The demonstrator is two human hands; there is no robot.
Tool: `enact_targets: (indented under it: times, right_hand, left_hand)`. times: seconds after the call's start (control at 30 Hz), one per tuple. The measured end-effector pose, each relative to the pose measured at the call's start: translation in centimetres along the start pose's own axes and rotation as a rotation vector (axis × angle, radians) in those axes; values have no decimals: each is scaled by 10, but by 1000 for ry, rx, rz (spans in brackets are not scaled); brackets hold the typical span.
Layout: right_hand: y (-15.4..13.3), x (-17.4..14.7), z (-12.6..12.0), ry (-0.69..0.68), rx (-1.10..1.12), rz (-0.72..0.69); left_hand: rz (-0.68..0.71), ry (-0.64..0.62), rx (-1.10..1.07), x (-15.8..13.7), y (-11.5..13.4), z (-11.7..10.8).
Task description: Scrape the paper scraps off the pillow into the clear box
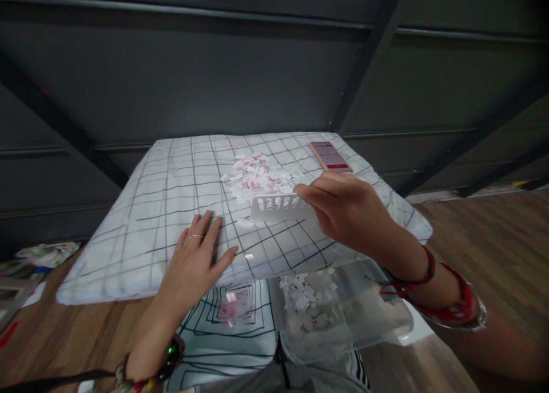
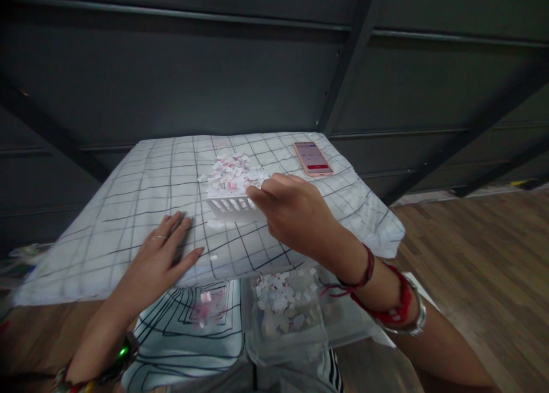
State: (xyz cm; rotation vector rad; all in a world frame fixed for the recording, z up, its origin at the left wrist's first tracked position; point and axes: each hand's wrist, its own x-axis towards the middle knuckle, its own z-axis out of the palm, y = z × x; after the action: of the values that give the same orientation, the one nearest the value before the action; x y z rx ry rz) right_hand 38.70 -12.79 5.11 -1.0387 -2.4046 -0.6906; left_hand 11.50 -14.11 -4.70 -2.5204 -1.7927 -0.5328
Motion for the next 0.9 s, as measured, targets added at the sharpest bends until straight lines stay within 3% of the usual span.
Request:
enact_targets:
  times: [0.23, 0.43, 0.7, 0.9]
  right_hand:
    - [-3, 2, 2, 131, 14, -85]
    - [-1, 4, 2, 38, -27, -48]
    - [-2, 0, -2, 77, -29, -93]
    - [2, -2, 3, 44, -59, -22]
  left_hand:
    - [0, -18, 9, 2, 1, -2]
    - [7, -11, 16, 1, 0, 0]
    - [0, -14, 8, 2, 0, -1]
    - [1, -29, 19, 1, 0, -2]
